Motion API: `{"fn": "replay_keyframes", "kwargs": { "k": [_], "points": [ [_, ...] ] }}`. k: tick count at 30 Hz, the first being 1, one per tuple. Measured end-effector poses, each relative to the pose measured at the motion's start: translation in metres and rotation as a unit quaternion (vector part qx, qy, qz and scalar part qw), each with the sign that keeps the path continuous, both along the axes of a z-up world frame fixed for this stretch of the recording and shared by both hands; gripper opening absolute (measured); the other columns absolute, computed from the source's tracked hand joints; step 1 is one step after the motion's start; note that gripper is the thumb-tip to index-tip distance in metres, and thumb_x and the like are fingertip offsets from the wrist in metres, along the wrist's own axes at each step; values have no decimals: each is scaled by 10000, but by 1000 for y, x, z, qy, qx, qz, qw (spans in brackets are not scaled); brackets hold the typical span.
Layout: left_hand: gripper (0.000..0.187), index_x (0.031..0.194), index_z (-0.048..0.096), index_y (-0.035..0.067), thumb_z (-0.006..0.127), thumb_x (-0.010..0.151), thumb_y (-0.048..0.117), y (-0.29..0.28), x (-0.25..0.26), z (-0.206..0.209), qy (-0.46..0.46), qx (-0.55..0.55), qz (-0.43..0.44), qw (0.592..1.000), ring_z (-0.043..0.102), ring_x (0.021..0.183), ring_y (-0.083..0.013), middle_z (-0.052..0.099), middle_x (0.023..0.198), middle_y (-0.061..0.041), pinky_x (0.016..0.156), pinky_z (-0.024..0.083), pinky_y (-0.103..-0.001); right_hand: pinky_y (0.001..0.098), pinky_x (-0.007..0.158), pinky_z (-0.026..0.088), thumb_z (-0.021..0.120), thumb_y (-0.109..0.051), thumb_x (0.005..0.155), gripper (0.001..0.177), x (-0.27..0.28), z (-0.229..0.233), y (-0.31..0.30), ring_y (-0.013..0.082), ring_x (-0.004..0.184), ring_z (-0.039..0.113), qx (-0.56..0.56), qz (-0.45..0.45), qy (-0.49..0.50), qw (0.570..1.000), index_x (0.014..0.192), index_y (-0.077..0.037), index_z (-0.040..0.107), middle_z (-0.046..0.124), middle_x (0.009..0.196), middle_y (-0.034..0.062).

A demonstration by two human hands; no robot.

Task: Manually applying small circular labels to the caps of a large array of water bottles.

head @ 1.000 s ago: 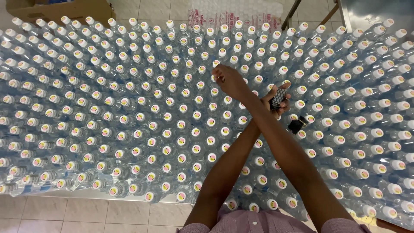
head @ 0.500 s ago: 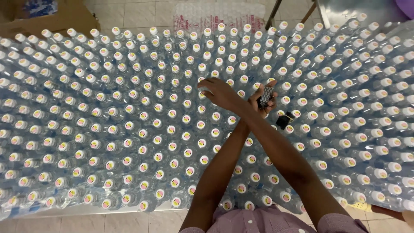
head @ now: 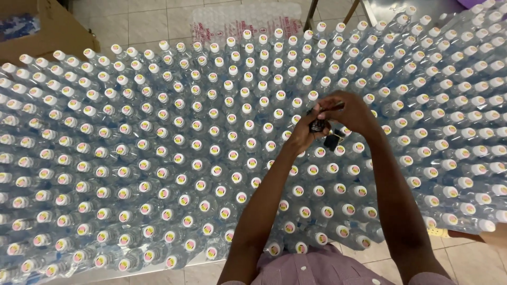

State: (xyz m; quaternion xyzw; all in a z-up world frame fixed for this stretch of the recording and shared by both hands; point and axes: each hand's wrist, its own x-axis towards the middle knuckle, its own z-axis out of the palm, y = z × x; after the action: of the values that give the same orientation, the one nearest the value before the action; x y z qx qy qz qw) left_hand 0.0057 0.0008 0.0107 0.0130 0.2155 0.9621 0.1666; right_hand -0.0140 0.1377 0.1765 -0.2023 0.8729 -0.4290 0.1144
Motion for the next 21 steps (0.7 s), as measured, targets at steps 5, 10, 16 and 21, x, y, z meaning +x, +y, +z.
{"fn": "replay_keyframes", "kwargs": {
  "k": [5,10,16,21],
  "points": [
    [413,1150,680,125,716,1094,533,-6,16,39,-12,-58,3,998,755,696,-269,697,820,-68,595,656,-357,395,955,595,909,-118,907,317,-11,-19,12,240,1040,778,4,-56,-11,998,1210,-158,826,813,1011,65],
    [391,1184,677,111,723,1104,491,-2,9,26,-7,-47,27,998,729,665,-257,699,835,-87,605,645,-368,352,884,591,896,-90,901,329,-7,-7,6,207,949,776,-1,-64,7,998,1222,-134,836,821,977,71],
    [395,1234,685,101,654,1157,488,3,-7,-6,5,14,61,998,692,663,-216,696,911,-115,601,609,-328,225,657,514,856,-125,998,214,-26,-17,-4,101,683,694,47,-40,53,997,1192,-214,856,819,951,7],
    [440,1340,698,81,592,1200,485,-1,-17,-18,35,68,91,993,690,703,-176,757,1020,-165,589,571,-289,400,813,582,732,25,1094,259,-26,17,-46,326,888,780,67,-23,157,985,1226,-156,862,819,1016,106]
  ]
}}
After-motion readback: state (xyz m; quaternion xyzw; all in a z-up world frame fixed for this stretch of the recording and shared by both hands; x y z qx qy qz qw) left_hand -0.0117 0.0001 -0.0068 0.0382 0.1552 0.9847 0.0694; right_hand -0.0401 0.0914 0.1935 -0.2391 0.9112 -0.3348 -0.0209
